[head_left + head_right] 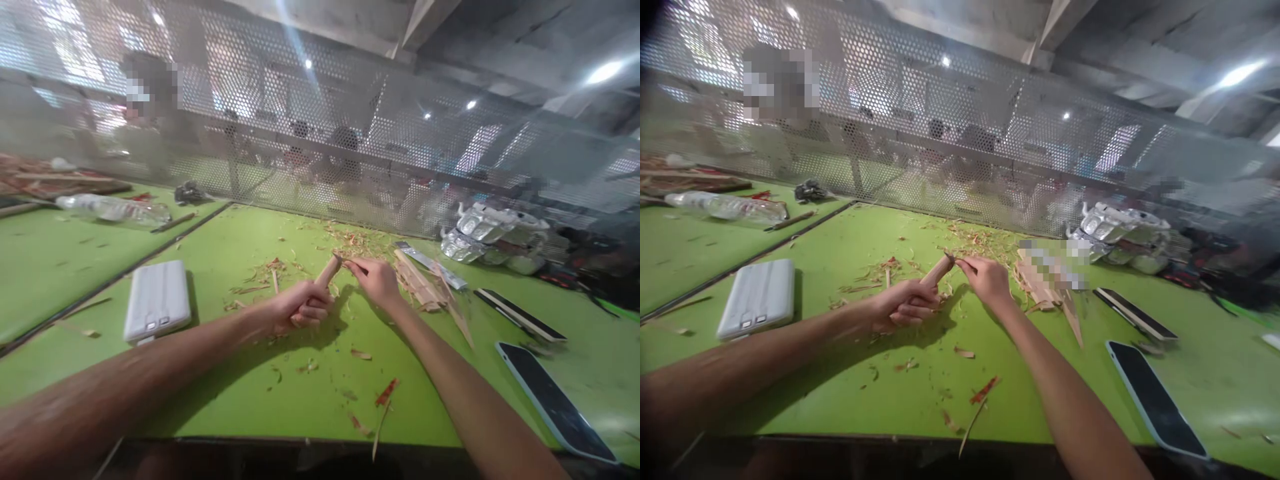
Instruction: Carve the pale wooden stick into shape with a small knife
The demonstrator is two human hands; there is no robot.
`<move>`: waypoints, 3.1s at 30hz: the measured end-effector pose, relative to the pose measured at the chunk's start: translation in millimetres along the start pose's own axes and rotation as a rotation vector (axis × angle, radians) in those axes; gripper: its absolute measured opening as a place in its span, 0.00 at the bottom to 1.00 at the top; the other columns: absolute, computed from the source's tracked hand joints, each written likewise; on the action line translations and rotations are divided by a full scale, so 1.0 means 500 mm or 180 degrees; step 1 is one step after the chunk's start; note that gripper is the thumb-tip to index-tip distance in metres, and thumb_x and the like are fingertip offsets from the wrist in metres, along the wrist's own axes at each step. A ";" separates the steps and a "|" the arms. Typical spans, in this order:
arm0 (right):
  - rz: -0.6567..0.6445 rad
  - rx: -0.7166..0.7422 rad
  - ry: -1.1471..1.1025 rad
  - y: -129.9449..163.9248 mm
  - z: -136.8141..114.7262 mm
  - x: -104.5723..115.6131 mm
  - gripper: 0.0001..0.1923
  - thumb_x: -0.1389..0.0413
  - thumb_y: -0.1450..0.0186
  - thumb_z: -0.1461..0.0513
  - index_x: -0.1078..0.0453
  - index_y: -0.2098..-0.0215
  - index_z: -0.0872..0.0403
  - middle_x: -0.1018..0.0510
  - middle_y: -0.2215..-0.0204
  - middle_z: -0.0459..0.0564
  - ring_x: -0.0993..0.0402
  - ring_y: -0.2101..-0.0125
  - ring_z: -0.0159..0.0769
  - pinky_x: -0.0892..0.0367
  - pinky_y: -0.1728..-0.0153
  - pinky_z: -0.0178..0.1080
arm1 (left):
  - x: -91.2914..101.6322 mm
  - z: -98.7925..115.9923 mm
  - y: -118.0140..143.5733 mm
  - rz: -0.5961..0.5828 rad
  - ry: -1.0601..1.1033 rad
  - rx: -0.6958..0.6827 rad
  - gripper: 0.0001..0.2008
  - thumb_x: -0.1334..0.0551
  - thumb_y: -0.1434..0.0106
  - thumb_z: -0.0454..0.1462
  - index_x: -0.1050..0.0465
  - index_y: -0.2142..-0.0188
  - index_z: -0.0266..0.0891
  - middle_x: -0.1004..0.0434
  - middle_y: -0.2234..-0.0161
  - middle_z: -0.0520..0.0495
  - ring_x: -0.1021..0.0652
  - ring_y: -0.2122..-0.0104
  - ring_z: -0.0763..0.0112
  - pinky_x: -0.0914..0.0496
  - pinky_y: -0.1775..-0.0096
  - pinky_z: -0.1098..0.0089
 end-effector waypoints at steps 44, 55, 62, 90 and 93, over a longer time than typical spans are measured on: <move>0.0411 -0.0195 0.0584 -0.001 0.025 0.047 0.22 0.48 0.28 0.50 0.16 0.63 0.52 0.17 0.75 0.51 0.27 0.78 0.37 0.44 0.78 0.35 | 0.006 0.061 0.027 0.1873 -0.3020 -0.0628 0.07 0.39 0.36 0.37 0.38 0.63 0.40 0.33 0.74 0.52 0.31 0.82 0.74 0.38 0.83 0.72; 0.0135 -0.0008 -0.0380 0.004 -0.029 0.037 0.21 0.48 0.28 0.51 0.17 0.60 0.53 0.15 0.68 0.53 0.24 0.74 0.39 0.34 0.72 0.39 | 0.043 0.055 0.016 0.1797 -0.2428 -0.0710 0.14 0.37 0.35 0.41 0.43 0.58 0.43 0.35 0.79 0.59 0.31 0.86 0.73 0.37 0.84 0.73; -0.0396 0.0361 -0.0843 0.027 -0.075 -0.014 0.21 0.49 0.26 0.50 0.17 0.61 0.49 0.15 0.66 0.50 0.20 0.69 0.40 0.29 0.66 0.40 | 0.036 0.050 0.014 0.1581 -0.1963 -0.0847 0.12 0.38 0.34 0.38 0.43 0.58 0.42 0.35 0.82 0.60 0.33 0.86 0.75 0.39 0.84 0.75; 0.0583 -0.0549 -0.0537 -0.003 0.044 0.055 0.25 0.48 0.31 0.46 0.18 0.62 0.56 0.18 0.74 0.53 0.26 0.75 0.40 0.34 0.73 0.38 | 0.007 0.034 0.018 0.0878 -0.1767 -0.0622 0.14 0.38 0.33 0.39 0.40 0.53 0.39 0.32 0.76 0.57 0.33 0.83 0.78 0.37 0.82 0.75; 0.0187 -0.0068 -0.0689 0.004 -0.027 0.032 0.20 0.47 0.30 0.50 0.17 0.60 0.53 0.15 0.67 0.52 0.22 0.71 0.41 0.30 0.68 0.40 | 0.009 0.035 0.014 0.0932 -0.1693 -0.0731 0.14 0.38 0.33 0.38 0.40 0.53 0.38 0.32 0.77 0.57 0.32 0.84 0.78 0.37 0.82 0.75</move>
Point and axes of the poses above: each hand's wrist, its own y-axis away from the middle knuckle, its own x-axis out of the back of the hand, z = x × y, the point moved 6 cm from there along -y, towards the middle knuckle
